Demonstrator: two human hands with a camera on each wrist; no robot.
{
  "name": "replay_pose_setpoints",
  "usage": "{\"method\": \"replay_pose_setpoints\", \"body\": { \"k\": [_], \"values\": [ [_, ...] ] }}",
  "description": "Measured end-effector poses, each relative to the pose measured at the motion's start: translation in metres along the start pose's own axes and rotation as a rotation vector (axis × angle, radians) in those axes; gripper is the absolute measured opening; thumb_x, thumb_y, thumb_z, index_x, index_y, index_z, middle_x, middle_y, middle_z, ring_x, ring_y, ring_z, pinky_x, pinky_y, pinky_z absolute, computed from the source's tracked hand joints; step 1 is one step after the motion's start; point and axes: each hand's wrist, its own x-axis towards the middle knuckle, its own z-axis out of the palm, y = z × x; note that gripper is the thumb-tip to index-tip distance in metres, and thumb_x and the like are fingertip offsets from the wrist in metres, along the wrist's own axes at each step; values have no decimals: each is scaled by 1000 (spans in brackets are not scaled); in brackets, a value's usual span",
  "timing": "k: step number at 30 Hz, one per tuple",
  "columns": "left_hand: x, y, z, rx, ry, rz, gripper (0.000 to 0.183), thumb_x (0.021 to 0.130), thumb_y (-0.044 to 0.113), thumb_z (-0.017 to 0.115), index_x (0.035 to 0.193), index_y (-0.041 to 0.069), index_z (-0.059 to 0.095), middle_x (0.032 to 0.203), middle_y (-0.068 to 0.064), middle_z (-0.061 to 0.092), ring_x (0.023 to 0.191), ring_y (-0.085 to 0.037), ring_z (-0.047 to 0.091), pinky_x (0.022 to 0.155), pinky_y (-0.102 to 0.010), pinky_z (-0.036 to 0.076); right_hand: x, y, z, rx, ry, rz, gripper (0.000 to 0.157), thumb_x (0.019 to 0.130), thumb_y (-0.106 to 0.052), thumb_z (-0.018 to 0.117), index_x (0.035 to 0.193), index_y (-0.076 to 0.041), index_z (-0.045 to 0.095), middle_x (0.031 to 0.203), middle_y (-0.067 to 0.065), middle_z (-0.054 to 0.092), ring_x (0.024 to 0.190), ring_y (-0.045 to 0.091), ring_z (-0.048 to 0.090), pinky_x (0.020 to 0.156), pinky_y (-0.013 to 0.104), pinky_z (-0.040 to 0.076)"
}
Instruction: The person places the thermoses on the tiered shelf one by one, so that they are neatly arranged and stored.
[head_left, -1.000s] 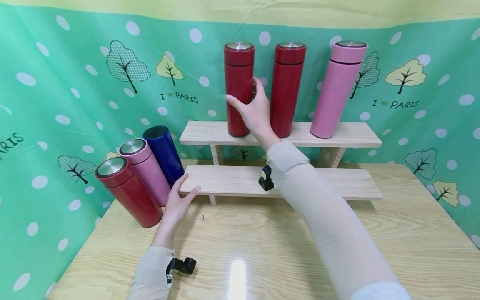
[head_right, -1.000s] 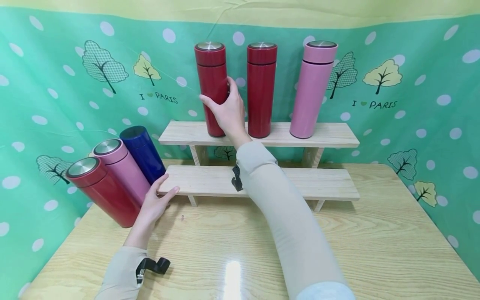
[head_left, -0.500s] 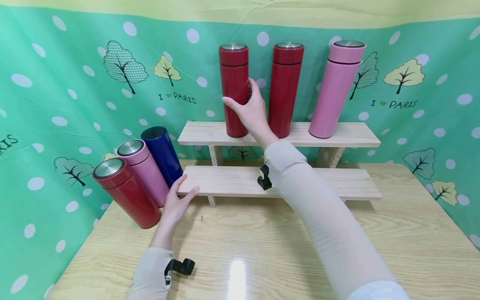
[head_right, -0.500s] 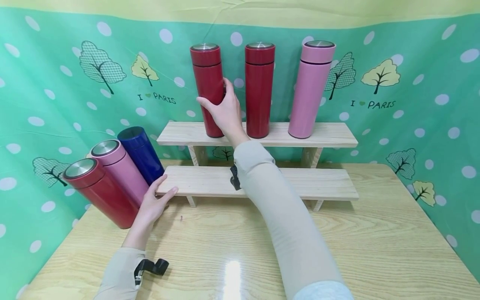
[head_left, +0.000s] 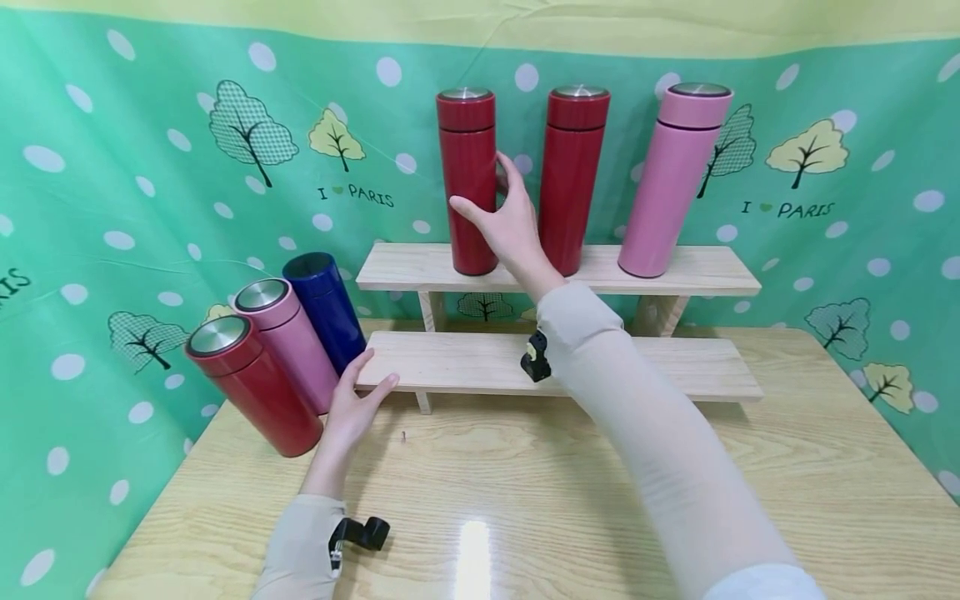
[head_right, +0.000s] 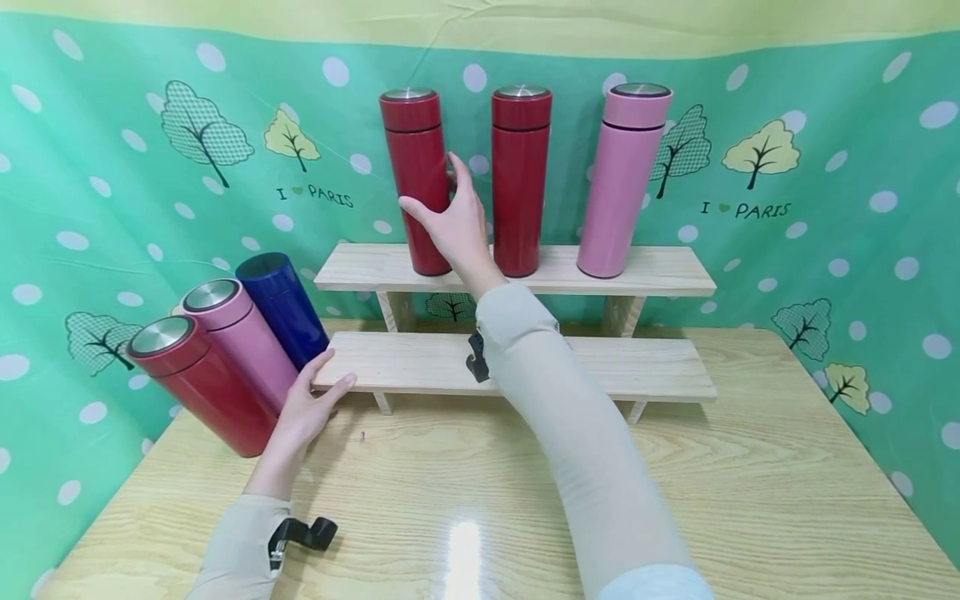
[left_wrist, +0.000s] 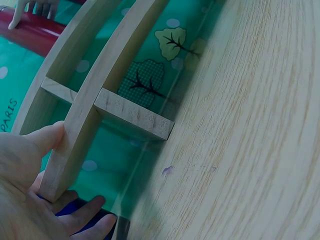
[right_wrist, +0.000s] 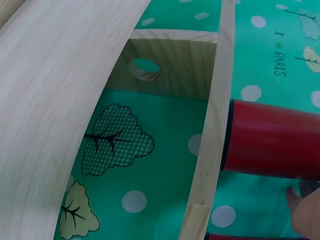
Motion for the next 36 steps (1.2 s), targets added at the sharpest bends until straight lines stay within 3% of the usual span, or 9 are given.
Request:
{"method": "replay_pose_setpoints", "body": {
  "k": [9,13,20,30,36],
  "values": [
    [-2,2,-2,-1,-13,1,70,97,28,67,156,13,32,161,-13,23,149,-29,13,119,-49,14,-22,-12,-16,60,-12,-49,84,89,-34,74,157,-20,26,153,0,39,138,8,34,113,32,33],
    [-4,2,-2,2,-14,5,70,97,28,67,155,13,32,161,-14,23,149,-29,13,119,-49,14,-30,-8,-25,89,-9,-96,82,89,-34,75,156,-20,29,151,1,41,135,6,37,111,34,35],
    [-4,2,-2,8,-11,2,69,97,28,66,155,13,32,161,-13,23,149,-29,13,119,-49,14,-54,-8,-42,168,-3,-172,72,91,-22,73,152,-17,36,144,0,49,133,10,43,107,27,38],
    [-3,3,-1,22,-14,6,69,97,29,66,156,13,32,161,-14,23,149,-29,13,119,-49,15,-101,0,-70,206,-45,-224,65,93,-4,67,150,-4,37,144,10,51,134,19,45,113,42,34],
    [-3,2,-3,30,-21,5,71,97,31,66,156,14,30,162,-12,22,149,-29,13,119,-50,15,-126,6,-88,210,-43,-213,62,94,0,64,150,-7,38,143,9,52,133,19,46,112,43,35]
  ]
}}
